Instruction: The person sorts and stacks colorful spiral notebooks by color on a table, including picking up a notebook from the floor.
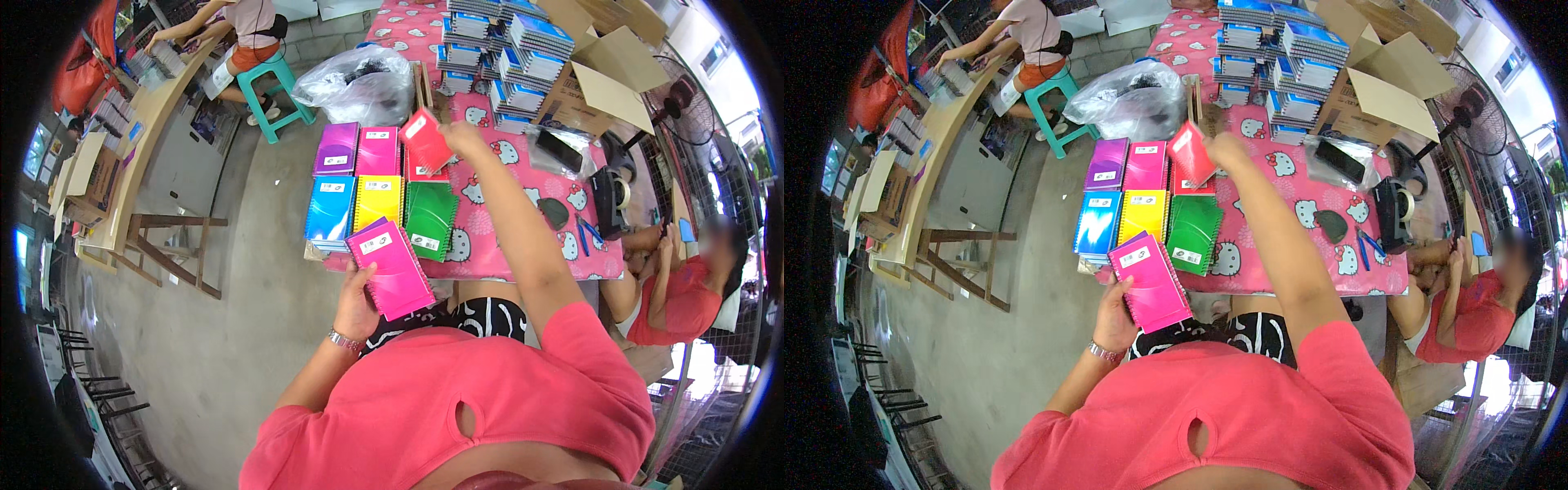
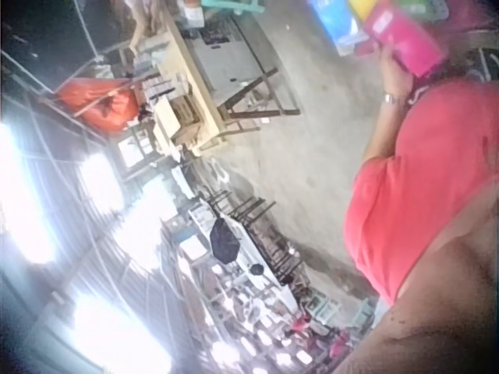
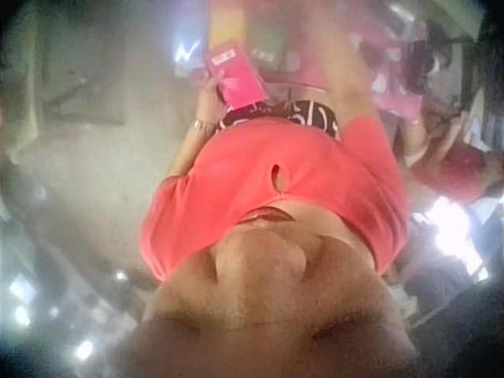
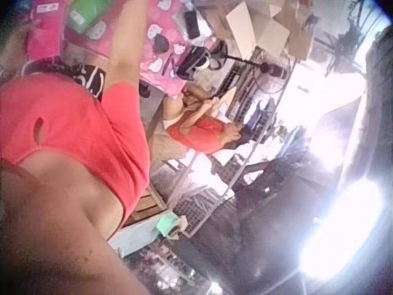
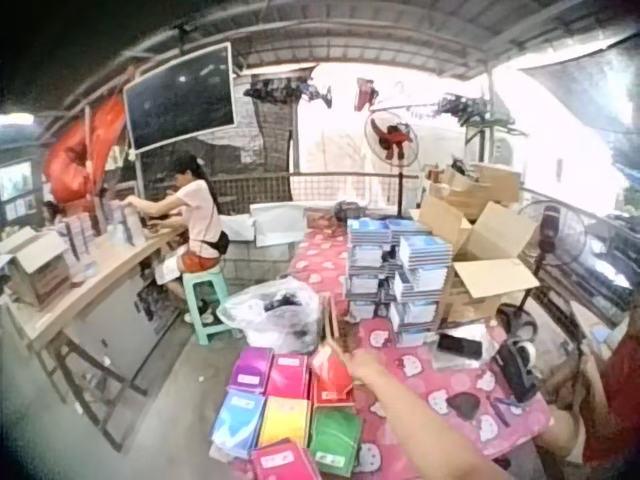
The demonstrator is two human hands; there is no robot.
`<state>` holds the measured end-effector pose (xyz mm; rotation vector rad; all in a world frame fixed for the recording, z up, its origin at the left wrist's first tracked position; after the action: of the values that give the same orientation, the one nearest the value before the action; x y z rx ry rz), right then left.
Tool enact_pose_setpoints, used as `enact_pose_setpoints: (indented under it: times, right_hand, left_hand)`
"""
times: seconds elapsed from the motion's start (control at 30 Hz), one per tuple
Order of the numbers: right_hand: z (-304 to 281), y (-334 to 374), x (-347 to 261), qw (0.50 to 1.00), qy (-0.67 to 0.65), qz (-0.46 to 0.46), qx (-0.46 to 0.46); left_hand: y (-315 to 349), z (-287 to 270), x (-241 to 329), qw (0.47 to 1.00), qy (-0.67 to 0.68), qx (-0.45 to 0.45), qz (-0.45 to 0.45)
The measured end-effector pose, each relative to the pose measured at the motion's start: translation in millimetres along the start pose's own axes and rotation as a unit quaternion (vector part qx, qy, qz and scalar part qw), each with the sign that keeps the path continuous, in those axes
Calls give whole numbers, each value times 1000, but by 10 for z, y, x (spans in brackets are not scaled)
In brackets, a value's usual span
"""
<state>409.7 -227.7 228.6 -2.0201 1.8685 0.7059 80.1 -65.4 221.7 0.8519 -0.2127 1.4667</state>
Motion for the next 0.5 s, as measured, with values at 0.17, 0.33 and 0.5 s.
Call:
enact_pose_setpoints:
  times: [0.17,0.33,0.5]
  right_hand:
    - [211,398,25,991,-22,-15,131]
    - [127,249,186,993,-108,35,4]
    - [-350,659,-310,913,-392,-100,49]
  left_hand:
    - [8,61,20,1000,29,-3,-4]
    - [-7,51,-34,1000,21,0,-22]
    - [0,64,8,1000,12,-12,-4]
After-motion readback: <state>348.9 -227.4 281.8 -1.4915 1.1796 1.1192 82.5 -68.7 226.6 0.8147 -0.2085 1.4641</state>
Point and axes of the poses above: each hand's wrist, its own y-axis away from the middle knuckle, its own z-axis out of the palm, x = y × z, the point moved 3 cm from there along -y, towards the middle knuckle, and after that the axes turned 3 degrees about x, right-handed, at the moved point
